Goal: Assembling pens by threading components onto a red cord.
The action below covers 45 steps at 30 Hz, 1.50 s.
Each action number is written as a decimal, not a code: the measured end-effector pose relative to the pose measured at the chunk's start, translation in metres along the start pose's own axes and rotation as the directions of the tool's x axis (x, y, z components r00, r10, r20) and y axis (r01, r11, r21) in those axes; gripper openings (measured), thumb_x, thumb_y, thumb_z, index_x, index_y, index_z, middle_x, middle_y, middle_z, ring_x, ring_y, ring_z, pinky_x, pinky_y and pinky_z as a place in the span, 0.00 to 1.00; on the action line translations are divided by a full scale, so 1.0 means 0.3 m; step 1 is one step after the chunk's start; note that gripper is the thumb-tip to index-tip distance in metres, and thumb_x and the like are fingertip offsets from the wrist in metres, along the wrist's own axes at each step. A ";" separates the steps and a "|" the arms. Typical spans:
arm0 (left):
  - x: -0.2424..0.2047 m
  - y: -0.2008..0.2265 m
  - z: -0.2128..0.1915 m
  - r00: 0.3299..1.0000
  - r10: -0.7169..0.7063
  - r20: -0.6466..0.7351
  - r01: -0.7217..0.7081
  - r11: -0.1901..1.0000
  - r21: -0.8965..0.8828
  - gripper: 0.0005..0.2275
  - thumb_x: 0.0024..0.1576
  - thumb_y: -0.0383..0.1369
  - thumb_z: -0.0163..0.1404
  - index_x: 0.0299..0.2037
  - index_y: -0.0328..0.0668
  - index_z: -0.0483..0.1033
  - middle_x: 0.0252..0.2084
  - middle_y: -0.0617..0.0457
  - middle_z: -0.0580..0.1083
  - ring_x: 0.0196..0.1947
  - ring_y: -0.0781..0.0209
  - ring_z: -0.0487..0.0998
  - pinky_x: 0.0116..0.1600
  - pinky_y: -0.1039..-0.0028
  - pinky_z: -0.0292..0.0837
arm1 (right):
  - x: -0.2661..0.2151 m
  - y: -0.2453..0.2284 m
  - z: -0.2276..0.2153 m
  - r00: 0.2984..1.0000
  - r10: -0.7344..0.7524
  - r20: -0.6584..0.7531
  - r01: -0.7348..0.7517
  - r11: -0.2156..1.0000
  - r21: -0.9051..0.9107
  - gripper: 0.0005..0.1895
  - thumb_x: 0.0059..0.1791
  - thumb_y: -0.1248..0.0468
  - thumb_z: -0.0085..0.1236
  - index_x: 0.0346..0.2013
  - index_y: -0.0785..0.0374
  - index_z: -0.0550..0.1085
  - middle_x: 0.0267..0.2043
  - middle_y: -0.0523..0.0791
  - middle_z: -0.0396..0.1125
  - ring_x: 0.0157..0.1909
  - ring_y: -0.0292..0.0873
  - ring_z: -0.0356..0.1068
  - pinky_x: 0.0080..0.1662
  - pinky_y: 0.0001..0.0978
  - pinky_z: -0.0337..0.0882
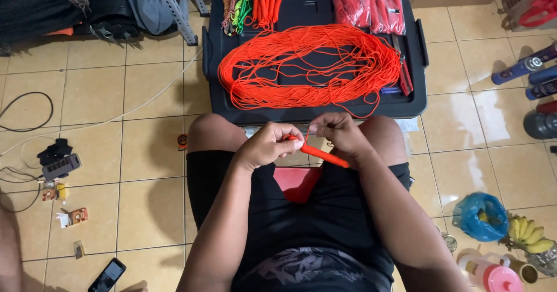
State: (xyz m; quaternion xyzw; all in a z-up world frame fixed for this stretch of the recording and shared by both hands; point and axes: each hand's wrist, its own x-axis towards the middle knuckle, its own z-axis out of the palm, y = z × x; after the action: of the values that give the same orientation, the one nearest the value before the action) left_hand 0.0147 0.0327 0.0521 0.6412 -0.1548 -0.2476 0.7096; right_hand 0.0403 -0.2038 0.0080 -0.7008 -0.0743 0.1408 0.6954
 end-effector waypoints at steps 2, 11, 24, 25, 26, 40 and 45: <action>-0.006 -0.017 0.007 0.999 0.035 0.003 -0.034 0.994 -0.100 0.04 0.57 0.24 0.54 0.39 0.33 0.80 0.22 0.52 0.74 0.19 0.72 0.69 0.26 0.83 0.64 | -0.016 -0.042 0.039 0.999 0.040 0.022 -0.042 0.997 0.060 0.03 0.45 0.71 0.67 0.33 0.66 0.81 0.18 0.43 0.68 0.19 0.28 0.57 0.24 0.17 0.56; 0.066 -0.154 -0.034 0.928 0.177 -0.329 -0.251 0.947 -0.199 0.06 0.61 0.25 0.55 0.45 0.30 0.77 0.26 0.43 0.77 0.20 0.64 0.76 0.28 0.78 0.73 | -0.052 -0.079 0.107 0.973 0.162 0.167 -0.196 0.958 0.210 0.02 0.47 0.71 0.64 0.30 0.68 0.80 0.11 0.44 0.58 0.13 0.29 0.50 0.20 0.16 0.48; 0.060 -0.116 -0.047 0.971 0.093 -0.219 0.021 0.884 0.467 0.05 0.56 0.25 0.57 0.41 0.41 0.81 0.25 0.43 0.78 0.24 0.53 0.79 0.31 0.67 0.73 | -0.083 -0.190 0.080 0.993 0.020 0.120 -0.023 1.000 0.022 0.02 0.45 0.72 0.67 0.32 0.68 0.82 0.16 0.44 0.69 0.20 0.31 0.61 0.26 0.19 0.60; 0.054 -0.100 -0.040 0.972 0.090 -0.217 0.022 0.884 0.466 0.05 0.56 0.25 0.57 0.41 0.41 0.81 0.25 0.43 0.78 0.24 0.53 0.79 0.31 0.67 0.73 | -0.063 -0.148 0.056 0.993 0.022 0.118 -0.025 0.999 0.023 0.02 0.45 0.72 0.67 0.32 0.68 0.82 0.16 0.44 0.69 0.20 0.31 0.61 0.26 0.19 0.60; 0.047 -0.084 -0.033 0.987 0.049 -0.153 0.025 0.894 0.447 0.05 0.56 0.25 0.56 0.41 0.40 0.81 0.25 0.43 0.78 0.23 0.56 0.77 0.32 0.67 0.73 | -0.046 -0.105 0.033 0.996 0.001 0.084 0.001 1.000 -0.013 0.03 0.45 0.71 0.67 0.33 0.67 0.82 0.17 0.44 0.69 0.22 0.32 0.62 0.28 0.20 0.60; 0.009 -0.069 0.000 0.978 0.187 -0.087 -0.203 0.950 -0.238 0.10 0.60 0.23 0.54 0.51 0.30 0.75 0.30 0.43 0.78 0.24 0.62 0.79 0.34 0.75 0.77 | -0.021 -0.024 0.028 0.963 0.105 0.248 -0.140 0.982 0.128 0.03 0.46 0.72 0.66 0.28 0.68 0.78 0.12 0.43 0.59 0.12 0.28 0.50 0.18 0.16 0.50; 0.074 -0.175 -0.025 0.913 0.143 -0.381 -0.251 0.935 -0.250 0.09 0.61 0.23 0.53 0.50 0.28 0.79 0.28 0.38 0.78 0.21 0.58 0.79 0.28 0.73 0.78 | -0.005 0.038 0.002 0.969 0.189 0.157 -0.186 0.982 -0.038 0.01 0.46 0.73 0.65 0.32 0.67 0.81 0.17 0.44 0.65 0.18 0.30 0.60 0.23 0.18 0.62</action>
State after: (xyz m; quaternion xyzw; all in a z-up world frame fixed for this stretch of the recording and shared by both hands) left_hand 0.0291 0.0239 -0.0029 0.5437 -0.0494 -0.0738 0.8346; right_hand 0.0376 -0.2041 -0.0032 -0.6991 -0.0648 0.2606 0.6627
